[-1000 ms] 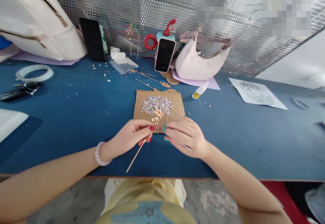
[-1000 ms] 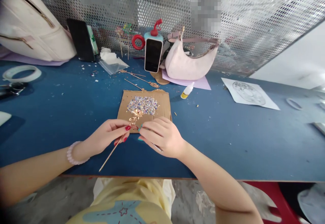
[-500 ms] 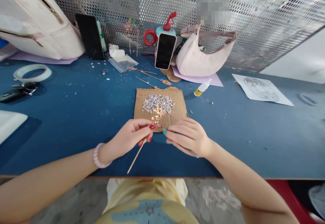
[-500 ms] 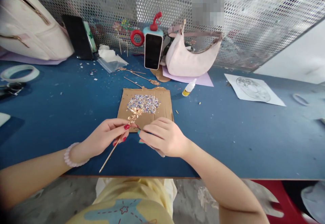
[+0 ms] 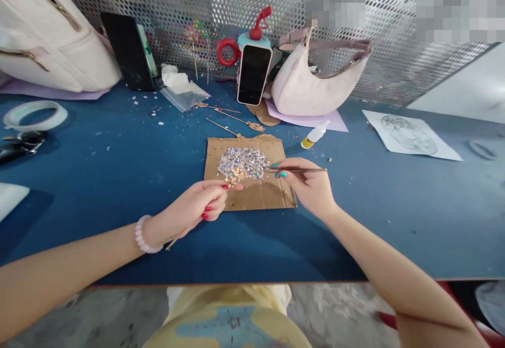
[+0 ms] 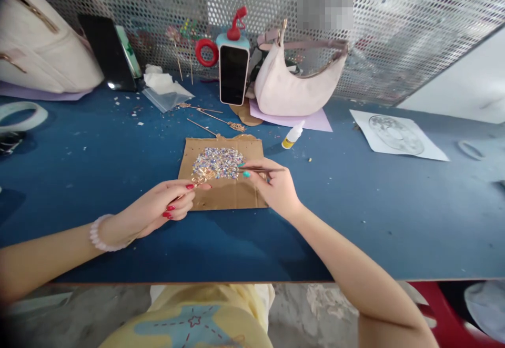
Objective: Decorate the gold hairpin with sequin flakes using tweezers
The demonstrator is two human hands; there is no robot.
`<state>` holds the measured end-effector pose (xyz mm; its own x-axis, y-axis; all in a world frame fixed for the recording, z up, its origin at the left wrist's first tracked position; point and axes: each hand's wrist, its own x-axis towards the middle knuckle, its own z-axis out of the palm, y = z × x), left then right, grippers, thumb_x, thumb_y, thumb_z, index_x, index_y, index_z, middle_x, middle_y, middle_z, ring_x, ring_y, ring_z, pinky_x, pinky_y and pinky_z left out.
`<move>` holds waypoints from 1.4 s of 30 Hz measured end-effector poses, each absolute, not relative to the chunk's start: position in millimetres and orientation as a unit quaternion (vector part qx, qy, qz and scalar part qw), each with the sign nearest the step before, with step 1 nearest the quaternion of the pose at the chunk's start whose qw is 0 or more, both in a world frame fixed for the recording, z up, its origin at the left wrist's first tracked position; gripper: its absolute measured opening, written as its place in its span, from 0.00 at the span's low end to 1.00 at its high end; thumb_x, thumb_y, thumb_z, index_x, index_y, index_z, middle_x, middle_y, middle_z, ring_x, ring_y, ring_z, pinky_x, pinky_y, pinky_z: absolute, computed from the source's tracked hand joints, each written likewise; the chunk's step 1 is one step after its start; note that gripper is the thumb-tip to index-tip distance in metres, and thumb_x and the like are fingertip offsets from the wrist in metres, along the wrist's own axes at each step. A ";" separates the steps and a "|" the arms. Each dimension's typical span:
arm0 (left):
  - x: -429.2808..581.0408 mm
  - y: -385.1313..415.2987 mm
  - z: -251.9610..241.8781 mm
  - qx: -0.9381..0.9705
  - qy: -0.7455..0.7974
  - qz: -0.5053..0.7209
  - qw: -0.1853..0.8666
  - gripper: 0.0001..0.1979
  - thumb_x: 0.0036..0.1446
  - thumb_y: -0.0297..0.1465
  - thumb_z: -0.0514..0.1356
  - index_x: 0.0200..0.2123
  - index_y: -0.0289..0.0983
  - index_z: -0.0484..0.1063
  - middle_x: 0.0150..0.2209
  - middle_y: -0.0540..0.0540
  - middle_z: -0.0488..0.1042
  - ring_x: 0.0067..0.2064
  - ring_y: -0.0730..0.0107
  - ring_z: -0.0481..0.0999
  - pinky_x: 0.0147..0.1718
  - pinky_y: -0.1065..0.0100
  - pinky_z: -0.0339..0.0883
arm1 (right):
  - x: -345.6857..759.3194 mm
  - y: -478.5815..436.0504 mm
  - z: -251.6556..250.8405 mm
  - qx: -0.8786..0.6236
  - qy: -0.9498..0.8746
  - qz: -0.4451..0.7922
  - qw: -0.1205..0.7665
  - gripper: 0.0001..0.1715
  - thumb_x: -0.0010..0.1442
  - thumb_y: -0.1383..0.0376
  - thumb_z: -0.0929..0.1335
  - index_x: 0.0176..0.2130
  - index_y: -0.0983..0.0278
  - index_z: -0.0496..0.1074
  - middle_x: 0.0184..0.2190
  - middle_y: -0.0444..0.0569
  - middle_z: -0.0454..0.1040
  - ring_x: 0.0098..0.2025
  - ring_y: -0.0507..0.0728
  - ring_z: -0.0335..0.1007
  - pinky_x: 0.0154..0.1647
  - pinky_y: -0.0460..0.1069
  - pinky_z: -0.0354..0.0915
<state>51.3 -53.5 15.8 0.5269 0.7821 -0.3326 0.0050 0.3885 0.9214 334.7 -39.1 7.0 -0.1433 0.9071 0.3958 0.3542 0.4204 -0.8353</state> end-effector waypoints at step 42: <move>15.5 -23.4 4.6 0.418 0.308 0.110 0.848 0.36 0.76 0.40 0.54 0.77 0.28 0.49 0.18 0.58 0.71 0.12 0.78 0.53 0.10 0.77 0.43 | 346.8 0.5 -21.6 -0.459 -0.772 0.193 0.394 0.05 0.70 0.66 0.70 0.41 0.58 0.78 0.36 0.48 0.84 0.39 0.58 0.83 0.40 0.52 0.76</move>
